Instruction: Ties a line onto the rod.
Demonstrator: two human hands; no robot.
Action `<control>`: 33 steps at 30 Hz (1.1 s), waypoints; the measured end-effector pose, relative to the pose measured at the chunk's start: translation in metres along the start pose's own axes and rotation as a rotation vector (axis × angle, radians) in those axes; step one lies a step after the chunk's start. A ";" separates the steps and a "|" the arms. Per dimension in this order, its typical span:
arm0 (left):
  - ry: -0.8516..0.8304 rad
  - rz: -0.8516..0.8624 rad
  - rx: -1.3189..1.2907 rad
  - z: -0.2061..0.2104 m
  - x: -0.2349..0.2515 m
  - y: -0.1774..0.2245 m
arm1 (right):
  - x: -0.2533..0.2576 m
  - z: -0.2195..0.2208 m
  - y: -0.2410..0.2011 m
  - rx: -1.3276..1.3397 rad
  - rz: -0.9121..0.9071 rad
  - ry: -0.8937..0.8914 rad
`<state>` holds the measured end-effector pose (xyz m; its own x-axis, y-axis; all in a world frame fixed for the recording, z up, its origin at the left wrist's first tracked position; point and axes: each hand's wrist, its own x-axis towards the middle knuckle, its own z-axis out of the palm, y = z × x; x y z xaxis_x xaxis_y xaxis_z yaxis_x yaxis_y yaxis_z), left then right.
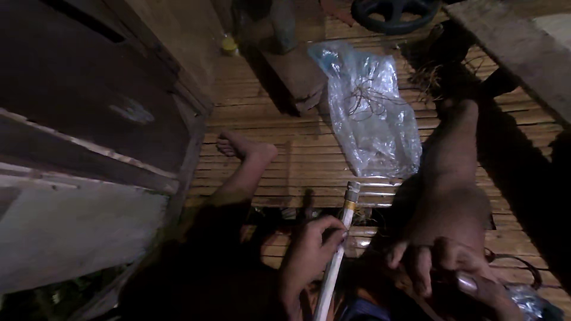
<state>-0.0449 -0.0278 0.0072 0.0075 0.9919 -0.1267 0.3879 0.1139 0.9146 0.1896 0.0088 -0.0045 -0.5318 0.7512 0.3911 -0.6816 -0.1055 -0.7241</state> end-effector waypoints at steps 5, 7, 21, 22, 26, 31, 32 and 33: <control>-0.003 0.029 -0.031 -0.003 -0.003 0.001 | 0.009 0.011 0.024 0.114 0.161 0.042; -0.010 0.052 -0.052 -0.003 -0.004 0.000 | 0.009 0.009 0.031 -0.111 0.210 0.116; -0.037 0.119 -0.108 -0.003 -0.005 0.002 | 0.000 0.007 0.041 -0.863 0.110 0.216; -0.037 0.135 -0.123 -0.003 -0.005 0.001 | 0.001 0.007 0.042 -0.872 0.112 0.220; -0.032 0.165 -0.159 0.000 -0.004 0.000 | 0.003 0.006 0.046 -0.862 0.134 0.245; -0.029 0.172 -0.174 0.001 -0.005 -0.001 | 0.007 0.012 0.049 -0.780 0.161 0.270; -0.026 0.165 -0.173 0.001 -0.005 -0.001 | 0.007 0.012 0.050 -0.764 0.162 0.271; -0.020 0.159 -0.172 0.001 -0.004 -0.001 | 0.006 0.012 0.051 -0.747 0.159 0.274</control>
<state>-0.0445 -0.0322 0.0066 0.0752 0.9970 0.0179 0.2177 -0.0339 0.9754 0.1454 0.0003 -0.0318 -0.3860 0.9069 0.1691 -0.0412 0.1661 -0.9852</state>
